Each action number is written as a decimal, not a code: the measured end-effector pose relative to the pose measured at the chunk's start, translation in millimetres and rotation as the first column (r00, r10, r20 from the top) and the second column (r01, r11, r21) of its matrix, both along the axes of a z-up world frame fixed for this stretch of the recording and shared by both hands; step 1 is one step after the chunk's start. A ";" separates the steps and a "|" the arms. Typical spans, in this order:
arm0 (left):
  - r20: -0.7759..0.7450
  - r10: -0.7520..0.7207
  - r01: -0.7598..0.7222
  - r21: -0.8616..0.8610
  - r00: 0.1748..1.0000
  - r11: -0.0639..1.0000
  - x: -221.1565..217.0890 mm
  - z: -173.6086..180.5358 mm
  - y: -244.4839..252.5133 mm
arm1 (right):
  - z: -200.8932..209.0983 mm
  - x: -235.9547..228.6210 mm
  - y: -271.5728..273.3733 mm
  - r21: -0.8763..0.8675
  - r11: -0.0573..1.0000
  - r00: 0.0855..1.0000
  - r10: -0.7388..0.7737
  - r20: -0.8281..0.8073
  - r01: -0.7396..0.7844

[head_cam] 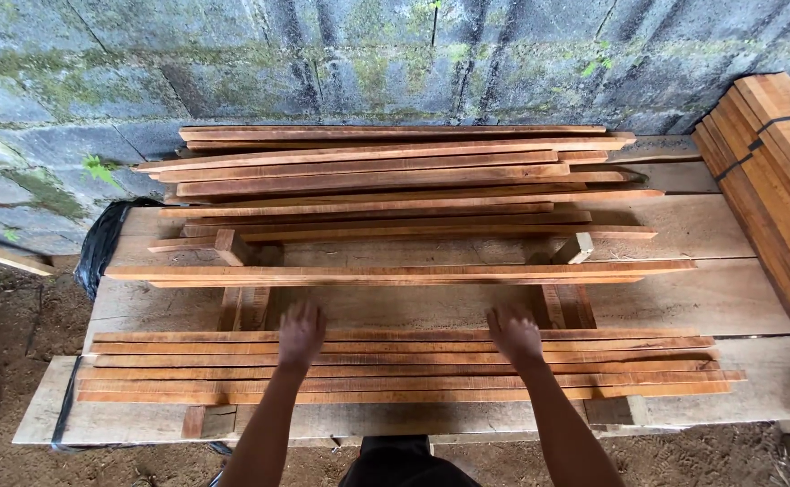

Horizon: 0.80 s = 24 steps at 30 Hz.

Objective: Arranging and sorting long wooden slats on a workbench.

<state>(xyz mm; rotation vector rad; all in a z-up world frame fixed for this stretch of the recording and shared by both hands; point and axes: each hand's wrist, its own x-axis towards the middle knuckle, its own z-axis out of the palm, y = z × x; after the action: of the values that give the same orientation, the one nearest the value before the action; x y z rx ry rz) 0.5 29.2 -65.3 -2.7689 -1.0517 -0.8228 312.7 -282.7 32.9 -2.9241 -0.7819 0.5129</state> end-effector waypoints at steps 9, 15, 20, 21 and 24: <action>-0.160 -0.317 0.231 -0.404 0.935 0.885 -16.6 94.7 -35.0 | -28.9 29.5 -32.8 0.211 0.894 0.898 0.424 -0.112 -0.396; -0.250 -0.258 0.165 -0.339 0.933 0.926 -3.5 49.6 3.8 | -17.0 32.9 -12.9 0.301 0.751 0.803 0.495 0.332 -0.587; -0.077 -0.064 0.056 -0.111 0.995 0.992 -0.9 60.6 -24.1 | -47.0 17.3 -10.8 0.311 0.777 0.697 0.217 0.683 -0.547; -0.027 0.001 -0.001 -0.013 1.000 1.000 -1.1 66.2 -28.4 | -47.1 13.0 -12.0 0.320 0.811 0.661 0.106 0.742 -0.489; -0.010 0.012 -0.012 -0.013 1.000 1.000 -1.9 41.3 -20.1 | -54.2 15.3 -13.3 0.367 0.810 0.681 0.053 0.730 -0.456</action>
<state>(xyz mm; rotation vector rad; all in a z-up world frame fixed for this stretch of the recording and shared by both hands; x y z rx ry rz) -1.4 9.1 -24.0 -2.7712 -1.0747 -0.8030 328.0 -296.1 -21.2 -2.4112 -1.1926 -0.7709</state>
